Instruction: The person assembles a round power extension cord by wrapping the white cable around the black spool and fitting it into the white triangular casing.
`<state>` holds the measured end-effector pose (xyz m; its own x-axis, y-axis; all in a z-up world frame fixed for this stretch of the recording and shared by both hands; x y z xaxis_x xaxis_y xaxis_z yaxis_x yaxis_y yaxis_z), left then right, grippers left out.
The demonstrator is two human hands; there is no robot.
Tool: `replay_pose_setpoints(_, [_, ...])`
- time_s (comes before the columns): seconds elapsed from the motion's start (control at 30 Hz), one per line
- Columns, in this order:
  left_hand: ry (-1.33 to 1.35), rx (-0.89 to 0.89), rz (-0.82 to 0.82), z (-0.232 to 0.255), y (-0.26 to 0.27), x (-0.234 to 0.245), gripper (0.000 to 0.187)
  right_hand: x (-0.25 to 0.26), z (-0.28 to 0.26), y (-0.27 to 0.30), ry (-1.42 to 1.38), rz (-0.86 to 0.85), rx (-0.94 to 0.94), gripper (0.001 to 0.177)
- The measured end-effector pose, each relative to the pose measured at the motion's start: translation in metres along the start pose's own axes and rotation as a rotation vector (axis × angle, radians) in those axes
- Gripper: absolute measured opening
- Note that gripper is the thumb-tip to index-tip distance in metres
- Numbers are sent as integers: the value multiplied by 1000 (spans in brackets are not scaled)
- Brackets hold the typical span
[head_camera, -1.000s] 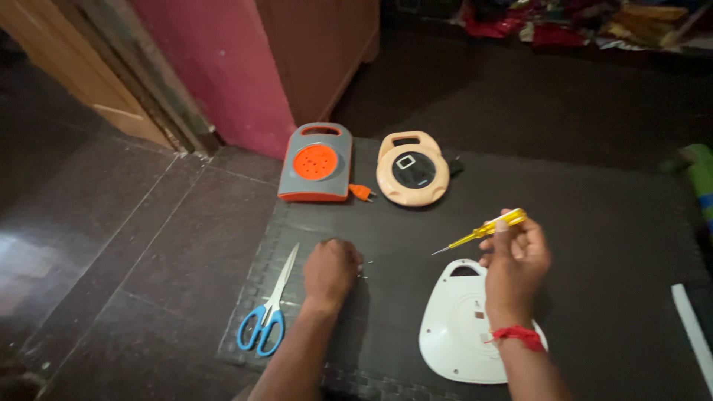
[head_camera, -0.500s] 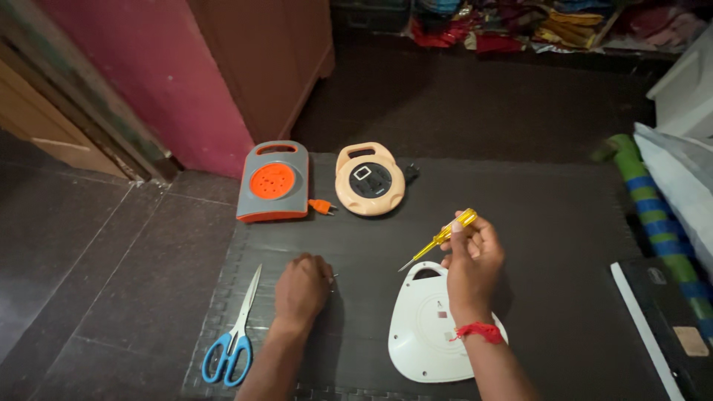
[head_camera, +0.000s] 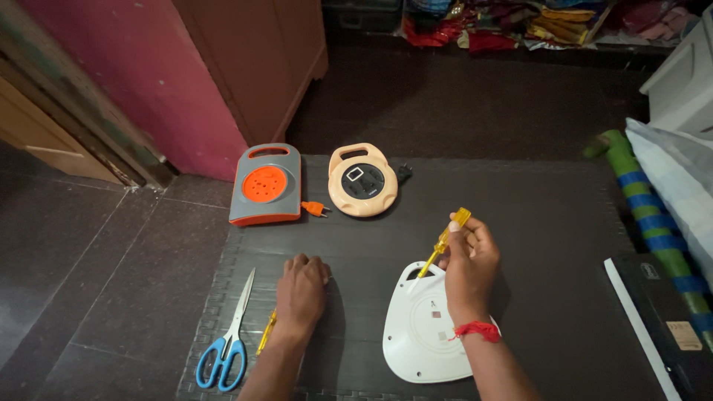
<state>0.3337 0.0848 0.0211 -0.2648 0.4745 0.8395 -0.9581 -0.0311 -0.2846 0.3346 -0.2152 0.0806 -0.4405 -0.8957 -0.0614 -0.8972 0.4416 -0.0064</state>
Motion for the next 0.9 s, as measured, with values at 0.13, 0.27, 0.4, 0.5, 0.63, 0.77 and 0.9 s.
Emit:
replay_pose_setpoints(0.13, [-6, 0, 28, 5, -3, 5, 9, -1, -3, -3, -56, -24, 86, 29])
replay_pose_setpoints(0.27, [55, -88, 99, 16, -8, 16, 12, -5, 14, -2, -138, -47, -118, 34])
replay_pose_setpoints(0.4, [335, 34, 13, 10, -15, 8, 2, -12, 17, -1, -117, -71, -166, 36])
replay_pose_setpoints(0.5, [548, 246, -75, 2, -14, -2, 5, -18, 19, 1, -136, -125, -182, 35])
replay_pose_setpoints(0.63, [646, 244, -79, 12, -15, -2, 4, -37, 28, 7, -85, -290, -213, 31])
replay_pose_setpoints(0.77, [674, 70, 12, 46, -10, 5, 4, -53, 44, 14, 151, -387, -186, 27])
replay_pose_setpoints(0.9, [698, -43, 10, 84, -1, 2, 6, -72, 44, 21, 136, -517, -70, 24])
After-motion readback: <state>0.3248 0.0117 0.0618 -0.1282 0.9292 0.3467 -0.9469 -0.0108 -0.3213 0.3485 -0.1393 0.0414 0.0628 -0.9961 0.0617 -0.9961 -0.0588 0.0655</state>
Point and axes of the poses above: each hand's wrist, its own y-axis away from the middle knuckle, its own x-axis out of the back of the hand, z = x × y, the point moved 10 cm from there along -y, towards the middle knuckle, and after that the axes turned 2 degrees about -x, right-handed, at the moved point
